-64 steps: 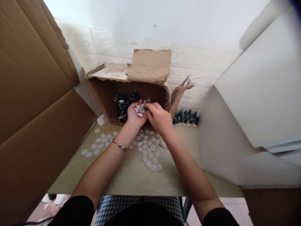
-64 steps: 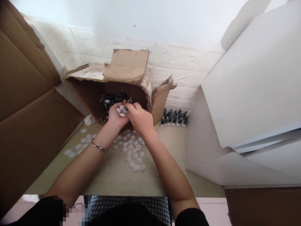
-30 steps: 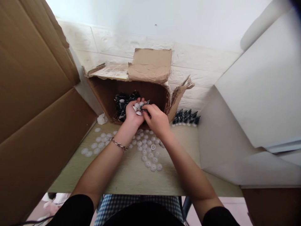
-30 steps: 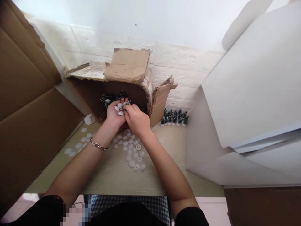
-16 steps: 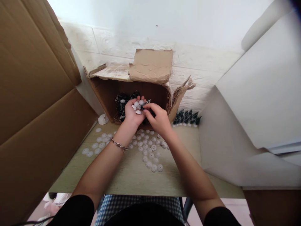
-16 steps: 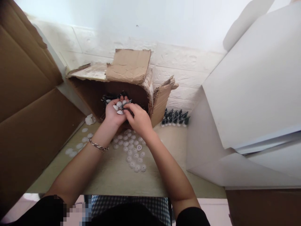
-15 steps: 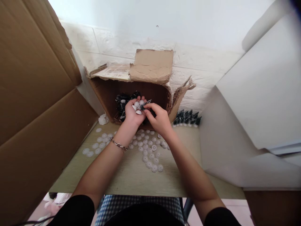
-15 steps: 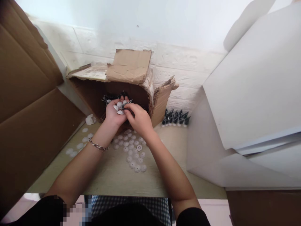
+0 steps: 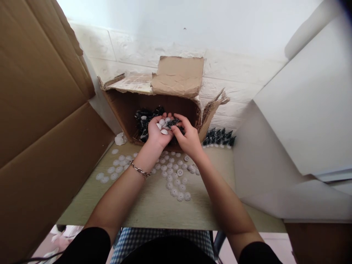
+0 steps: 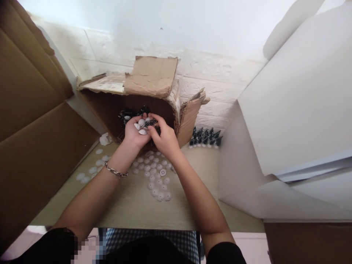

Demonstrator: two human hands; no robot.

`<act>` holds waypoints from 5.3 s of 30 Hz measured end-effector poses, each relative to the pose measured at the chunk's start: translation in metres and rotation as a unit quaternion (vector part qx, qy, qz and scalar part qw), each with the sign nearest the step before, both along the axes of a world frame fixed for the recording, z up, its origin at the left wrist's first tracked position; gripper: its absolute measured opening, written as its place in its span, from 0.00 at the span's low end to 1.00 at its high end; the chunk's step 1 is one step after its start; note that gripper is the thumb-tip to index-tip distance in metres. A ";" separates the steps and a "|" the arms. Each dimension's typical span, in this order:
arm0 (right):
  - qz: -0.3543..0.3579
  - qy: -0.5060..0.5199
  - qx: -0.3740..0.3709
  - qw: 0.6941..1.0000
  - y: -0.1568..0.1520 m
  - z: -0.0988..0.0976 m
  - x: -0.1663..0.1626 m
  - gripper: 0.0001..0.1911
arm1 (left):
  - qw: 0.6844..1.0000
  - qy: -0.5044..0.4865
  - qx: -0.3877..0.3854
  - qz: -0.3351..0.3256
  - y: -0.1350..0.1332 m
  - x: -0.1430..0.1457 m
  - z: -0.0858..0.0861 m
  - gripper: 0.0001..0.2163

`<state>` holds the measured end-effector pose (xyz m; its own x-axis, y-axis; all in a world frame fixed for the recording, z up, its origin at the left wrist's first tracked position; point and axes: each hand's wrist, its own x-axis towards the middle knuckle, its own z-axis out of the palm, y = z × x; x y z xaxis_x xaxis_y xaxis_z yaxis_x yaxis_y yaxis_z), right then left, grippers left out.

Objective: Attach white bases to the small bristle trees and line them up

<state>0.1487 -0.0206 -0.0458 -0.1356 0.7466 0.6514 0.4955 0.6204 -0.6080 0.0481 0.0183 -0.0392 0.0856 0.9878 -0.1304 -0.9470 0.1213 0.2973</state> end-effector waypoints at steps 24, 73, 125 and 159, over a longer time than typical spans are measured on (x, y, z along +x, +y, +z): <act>-0.012 -0.085 0.039 0.996 -0.011 0.011 0.003 0.12 | 1.000 0.007 0.004 -0.014 0.000 0.000 -0.001 0.05; 0.008 -0.126 0.041 0.991 -0.014 0.013 0.006 0.12 | 0.999 0.026 -0.019 -0.024 0.000 0.003 -0.004 0.05; 0.006 -0.052 0.080 0.995 -0.009 0.006 0.004 0.12 | 0.999 -0.003 0.020 -0.036 0.001 0.001 -0.006 0.05; -0.039 -0.111 0.059 0.991 -0.010 0.006 0.006 0.13 | 0.999 0.017 0.005 -0.042 0.000 0.005 -0.005 0.05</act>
<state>0.1547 -0.0303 -0.0394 -0.2300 0.6804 0.6958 0.6577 0.6357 -0.4042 0.0530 0.0183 -0.0444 0.1638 0.9786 -0.1247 -0.9232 0.1966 0.3302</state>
